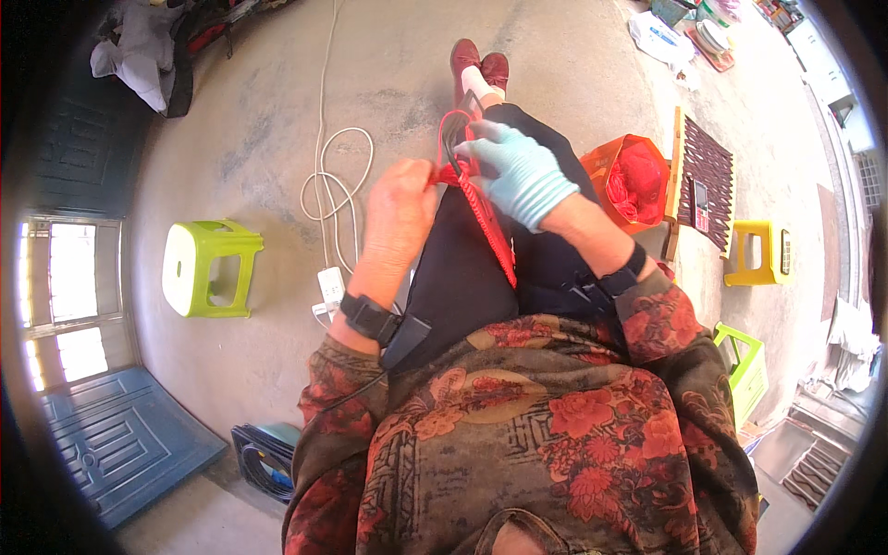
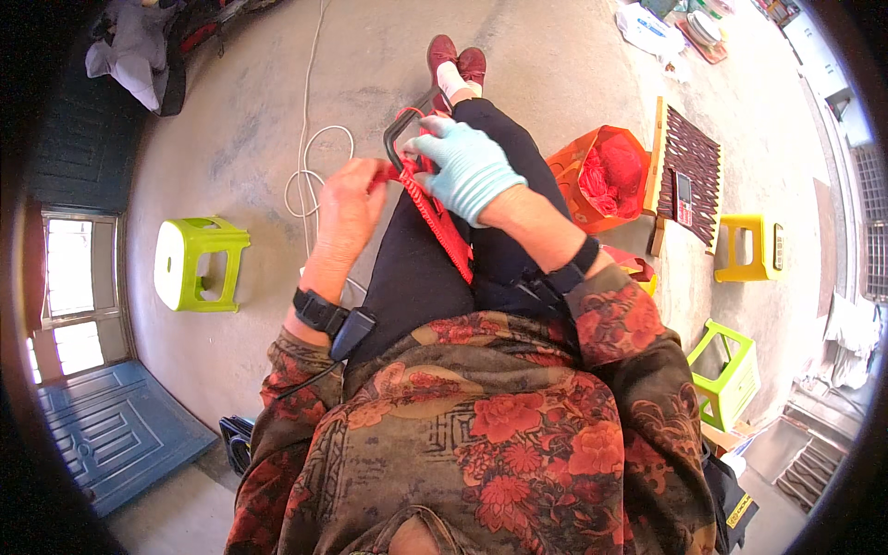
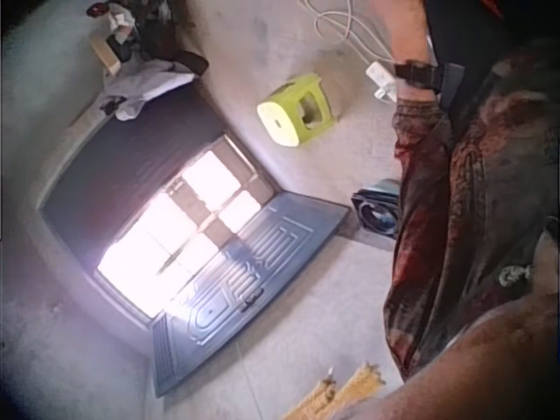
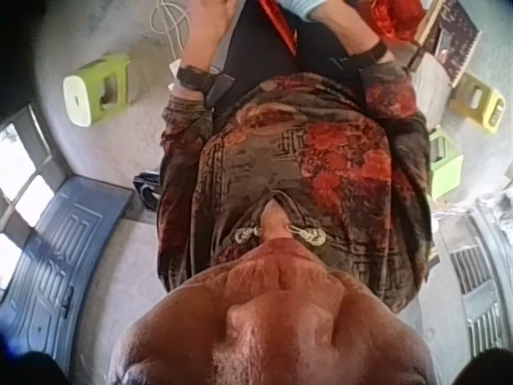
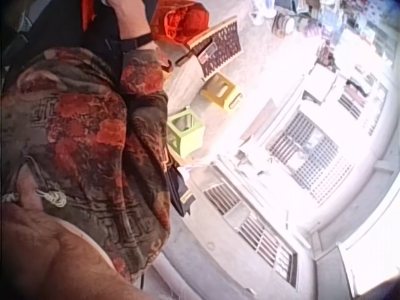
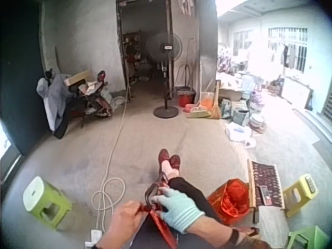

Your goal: The recorder is winding red twine around a red plastic netting shuttle.

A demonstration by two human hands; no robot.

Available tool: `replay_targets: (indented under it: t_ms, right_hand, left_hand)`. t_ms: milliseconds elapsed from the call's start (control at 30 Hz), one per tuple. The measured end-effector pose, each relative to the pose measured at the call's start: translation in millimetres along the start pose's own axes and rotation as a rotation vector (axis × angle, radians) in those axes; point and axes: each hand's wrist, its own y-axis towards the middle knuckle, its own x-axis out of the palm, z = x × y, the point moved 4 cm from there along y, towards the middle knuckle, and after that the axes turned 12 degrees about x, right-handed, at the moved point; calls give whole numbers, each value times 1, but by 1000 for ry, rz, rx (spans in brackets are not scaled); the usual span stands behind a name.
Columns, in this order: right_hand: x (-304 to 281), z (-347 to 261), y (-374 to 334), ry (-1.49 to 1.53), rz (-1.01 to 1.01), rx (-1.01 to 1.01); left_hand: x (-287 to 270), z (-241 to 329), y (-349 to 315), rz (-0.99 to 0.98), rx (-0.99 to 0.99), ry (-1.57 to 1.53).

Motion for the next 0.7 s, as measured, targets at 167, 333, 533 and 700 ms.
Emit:
replay_targets:
  t_ms: [167,333,533,700]
  right_hand:
    - [-20,26,1,798,-27,371]
    - [-98,-19,-32,1807,-257,267]
    - [-104,-51,-81,1804,-531,391]
    - [-20,16,-56,1247,-464,844]
  left_hand:
    - [-10,7,2,212,-49,-62]
    - [-22,27,-14,-102,-435,-1774]
    - [-30,36,-21,372,-489,-2568]
    - [-32,18,-74,250,-856,-2039]
